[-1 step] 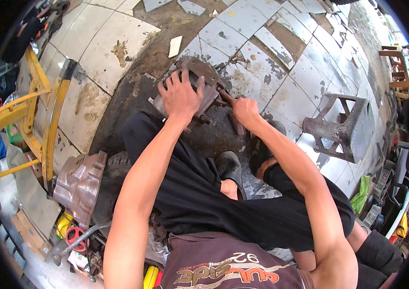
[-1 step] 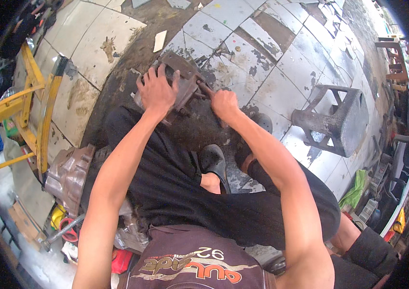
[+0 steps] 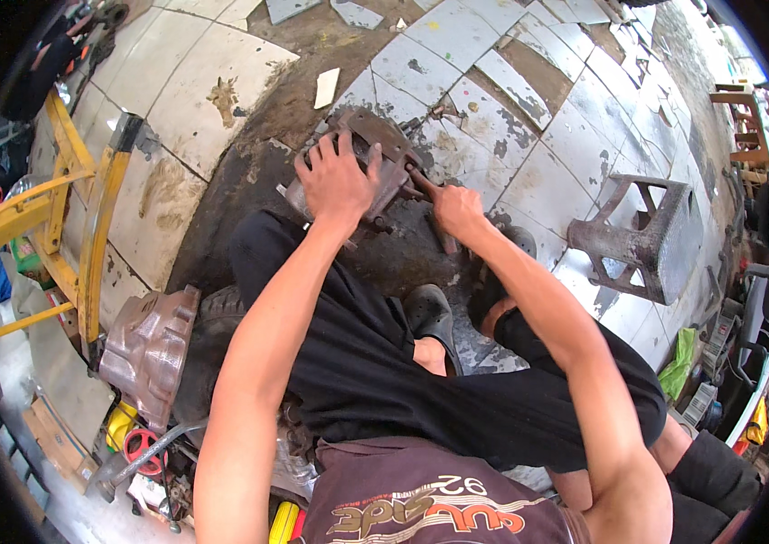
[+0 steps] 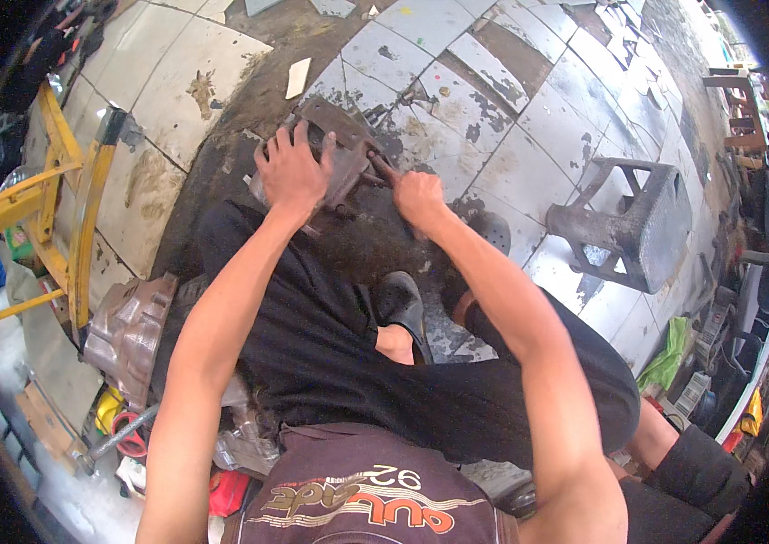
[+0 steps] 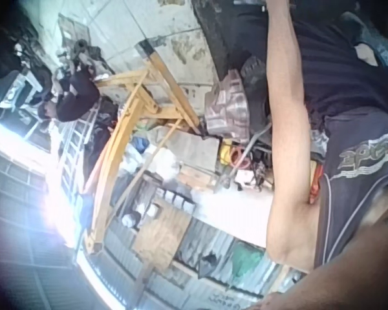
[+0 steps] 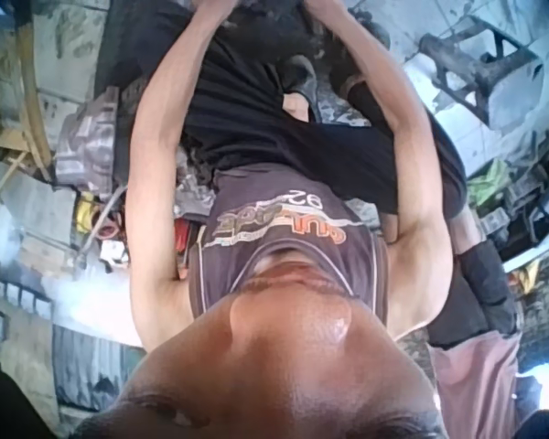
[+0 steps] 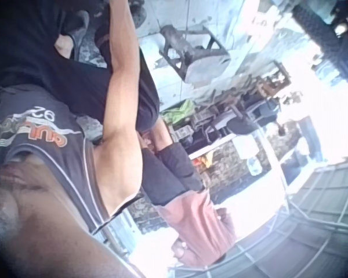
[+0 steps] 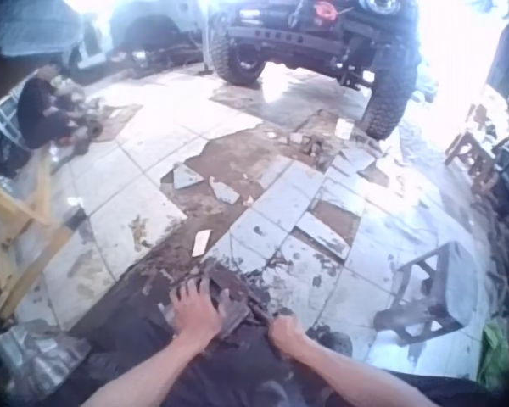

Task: The person sits on the floor and uses a metal file to scrape and smooth the surface of a dark, rectangular mechanical component. They hold the part steady with one hand while filing with the other, occasionally adjusting their grip to access different areas of the object.

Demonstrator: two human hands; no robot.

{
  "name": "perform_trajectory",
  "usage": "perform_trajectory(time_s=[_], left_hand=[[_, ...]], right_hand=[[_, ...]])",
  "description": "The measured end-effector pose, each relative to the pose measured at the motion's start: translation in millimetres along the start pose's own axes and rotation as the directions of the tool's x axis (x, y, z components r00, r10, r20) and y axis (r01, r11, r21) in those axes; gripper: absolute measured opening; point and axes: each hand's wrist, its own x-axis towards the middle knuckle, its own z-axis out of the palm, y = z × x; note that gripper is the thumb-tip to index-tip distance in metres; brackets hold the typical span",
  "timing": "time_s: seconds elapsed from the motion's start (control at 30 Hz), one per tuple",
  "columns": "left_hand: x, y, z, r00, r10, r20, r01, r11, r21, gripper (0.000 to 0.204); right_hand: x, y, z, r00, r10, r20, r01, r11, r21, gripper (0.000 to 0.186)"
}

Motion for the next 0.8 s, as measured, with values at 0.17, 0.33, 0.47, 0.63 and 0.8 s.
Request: perform_trajectory(time_s=[0.17, 0.33, 0.47, 0.63, 0.8], left_hand=[[-1, -1, -3, 1.0, 0.005, -0.003, -0.005, 1.0, 0.009, 0.063], [1, 0, 1, 0.999, 0.018, -0.03, -0.018, 1.0, -0.004, 0.062], [-1, 2, -2, 1.0, 0.002, 0.002, -0.002, 1.0, 0.017, 0.062], [1, -2, 2, 1.0, 0.016, -0.012, -0.015, 1.0, 0.022, 0.062], [3, 1, -1, 1.0, 0.016, 0.012, -0.016, 1.0, 0.002, 0.062]], right_hand=[[-15, -5, -17, 0.995, -0.001, 0.099, -0.026, 0.964, 0.266, 0.089], [-9, -4, 0, 0.999, 0.01, 0.053, -0.025, 0.957, 0.288, 0.091], [-11, 0, -11, 0.987, -0.004, 0.161, -0.045, 0.953, 0.3, 0.093], [-19, -3, 4, 0.994, -0.031, 0.101, -0.024, 0.867, 0.497, 0.093], [-4, -12, 0, 0.994, 0.087, 0.067, -0.106, 0.925, 0.364, 0.09]])
